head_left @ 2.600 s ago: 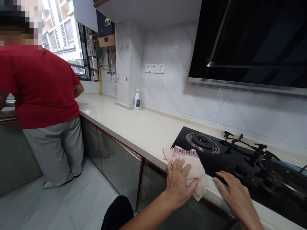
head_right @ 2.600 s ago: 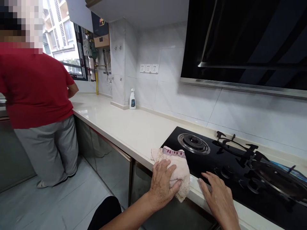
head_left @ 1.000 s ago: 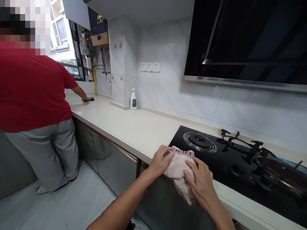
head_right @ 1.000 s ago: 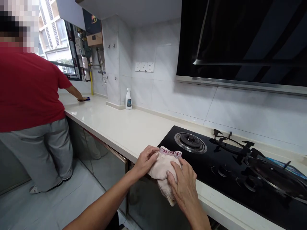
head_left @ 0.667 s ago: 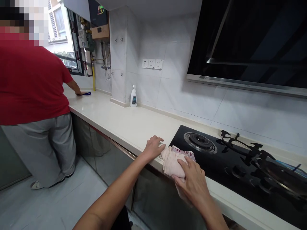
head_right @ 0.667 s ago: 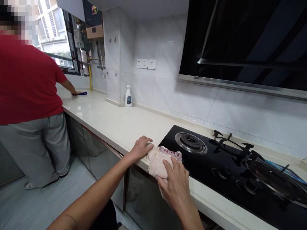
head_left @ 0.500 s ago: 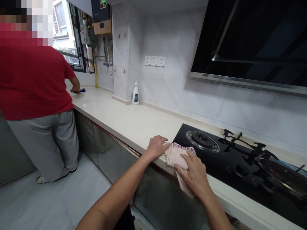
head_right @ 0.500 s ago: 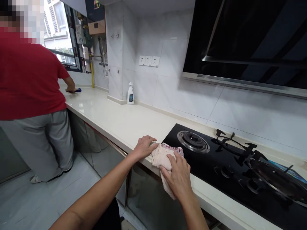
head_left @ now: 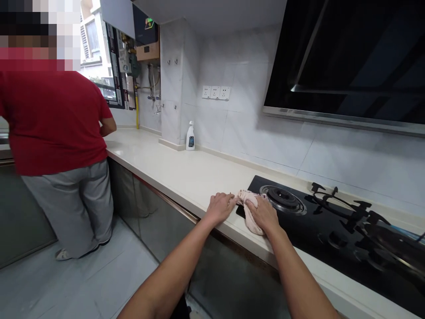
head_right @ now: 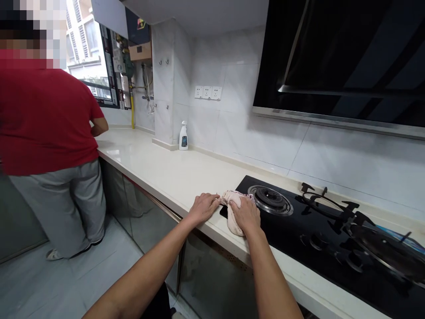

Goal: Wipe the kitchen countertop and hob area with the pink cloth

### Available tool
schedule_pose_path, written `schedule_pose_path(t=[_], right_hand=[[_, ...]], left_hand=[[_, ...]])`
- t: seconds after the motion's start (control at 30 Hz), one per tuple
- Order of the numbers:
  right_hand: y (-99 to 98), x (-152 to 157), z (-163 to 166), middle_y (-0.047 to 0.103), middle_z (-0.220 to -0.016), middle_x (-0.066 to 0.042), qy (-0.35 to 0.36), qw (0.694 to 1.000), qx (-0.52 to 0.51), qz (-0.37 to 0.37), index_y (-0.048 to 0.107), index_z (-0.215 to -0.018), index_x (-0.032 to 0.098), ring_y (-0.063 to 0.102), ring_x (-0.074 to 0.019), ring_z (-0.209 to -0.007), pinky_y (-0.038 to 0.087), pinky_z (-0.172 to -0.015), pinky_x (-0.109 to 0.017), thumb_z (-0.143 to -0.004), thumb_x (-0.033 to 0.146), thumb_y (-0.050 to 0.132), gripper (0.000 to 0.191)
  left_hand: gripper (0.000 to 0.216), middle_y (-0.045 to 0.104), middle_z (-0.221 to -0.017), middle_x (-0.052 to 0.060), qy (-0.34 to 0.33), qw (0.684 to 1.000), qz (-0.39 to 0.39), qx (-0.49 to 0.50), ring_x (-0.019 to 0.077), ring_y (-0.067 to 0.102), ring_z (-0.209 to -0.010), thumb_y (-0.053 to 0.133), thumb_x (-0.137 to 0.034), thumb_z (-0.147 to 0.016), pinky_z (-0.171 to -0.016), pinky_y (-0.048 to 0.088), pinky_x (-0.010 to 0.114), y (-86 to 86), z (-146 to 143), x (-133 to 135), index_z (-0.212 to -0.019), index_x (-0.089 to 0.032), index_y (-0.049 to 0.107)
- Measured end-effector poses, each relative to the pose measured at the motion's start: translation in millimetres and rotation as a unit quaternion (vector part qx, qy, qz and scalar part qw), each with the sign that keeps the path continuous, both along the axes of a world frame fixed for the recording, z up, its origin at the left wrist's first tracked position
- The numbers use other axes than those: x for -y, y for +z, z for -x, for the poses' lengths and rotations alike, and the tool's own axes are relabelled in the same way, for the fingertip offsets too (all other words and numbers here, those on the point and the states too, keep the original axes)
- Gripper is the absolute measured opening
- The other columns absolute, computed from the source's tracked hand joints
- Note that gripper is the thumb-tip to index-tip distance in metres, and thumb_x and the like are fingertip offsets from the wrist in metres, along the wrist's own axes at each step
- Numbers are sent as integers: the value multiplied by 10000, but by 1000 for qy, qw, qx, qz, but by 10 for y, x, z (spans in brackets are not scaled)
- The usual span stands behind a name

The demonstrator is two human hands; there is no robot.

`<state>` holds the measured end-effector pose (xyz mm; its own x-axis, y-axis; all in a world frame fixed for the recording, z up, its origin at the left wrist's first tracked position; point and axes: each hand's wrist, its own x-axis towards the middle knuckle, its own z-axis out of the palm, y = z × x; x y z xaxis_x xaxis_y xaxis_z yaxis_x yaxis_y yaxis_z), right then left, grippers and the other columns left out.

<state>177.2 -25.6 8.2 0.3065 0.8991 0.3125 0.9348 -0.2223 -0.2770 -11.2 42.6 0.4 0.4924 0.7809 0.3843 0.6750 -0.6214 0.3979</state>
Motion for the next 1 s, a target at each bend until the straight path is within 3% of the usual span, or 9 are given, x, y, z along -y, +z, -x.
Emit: schedule_pose_path(t=[0.13, 0.3, 0.57, 0.67, 0.8, 0.9, 1.0], right_hand=[[-22, 152, 6, 565, -1450, -132, 4, 1000, 2, 22, 550, -1351, 219, 504, -337, -1330, 405, -1028, -494, -936, 619, 421, 590], [-62, 480, -120, 584, -1431, -96, 1, 1000, 11, 20, 545, -1320, 255, 513, -283, -1331, 392, -1047, -469, -925, 542, 411, 506], [-173, 1203, -982, 627, -1345, -136, -113, 993, 1, 21, 562, -1269, 232, 582, -345, -1250, 447, -970, -501, -896, 587, 316, 571], [-229, 1387, -1184, 626, -1360, -121, -124, 992, -4, 20, 544, -1295, 253, 598, -323, -1243, 449, -996, -492, -889, 625, 281, 611], [-255, 1397, -1126, 632, -1357, -120, -143, 989, 21, 18, 553, -1279, 239, 591, -322, -1257, 446, -1018, -497, -903, 589, 280, 582], [-242, 1309, -922, 633, -1332, -162, -175, 983, 46, 15, 554, -1290, 182, 573, -358, -1271, 414, -1049, -537, -916, 537, 315, 569], [-221, 1183, -671, 616, -1354, -181, -156, 986, 63, 11, 545, -1323, 150, 553, -362, -1286, 378, -1084, -542, -931, 522, 357, 572]], left_hand=[[451, 690, -1284, 61, 5, 1000, 4, 4, 282, 561, -1242, 342, -496, -1067, -1050, 414, 438, -22, -14, -31, -1322, -303, 660], [423, 689, -1299, 66, 9, 1000, 11, 9, 282, 554, -1262, 429, -481, -1038, -1077, 401, 439, -29, -20, -37, -1315, -275, 673], [413, 687, -1294, 79, 2, 1000, 16, 1, 294, 541, -1278, 517, -462, -983, -1096, 396, 460, -4, -13, 1, -1287, -241, 688], [422, 678, -1305, 90, 3, 1000, 15, -1, 301, 530, -1286, 514, -453, -977, -1105, 385, 473, 4, -18, 13, -1291, -229, 684], [432, 674, -1309, 92, 3, 1000, 21, -5, 305, 527, -1290, 500, -464, -976, -1103, 387, 469, 28, -23, 35, -1291, -232, 681], [450, 673, -1316, 91, 1, 1000, 25, -7, 304, 526, -1293, 481, -491, -984, -1100, 388, 460, 48, -22, 49, -1297, -235, 677], [446, 669, -1322, 96, 3, 1000, 23, -6, 305, 516, -1304, 470, -486, -993, -1105, 377, 462, 50, -24, 51, -1298, -231, 674]])
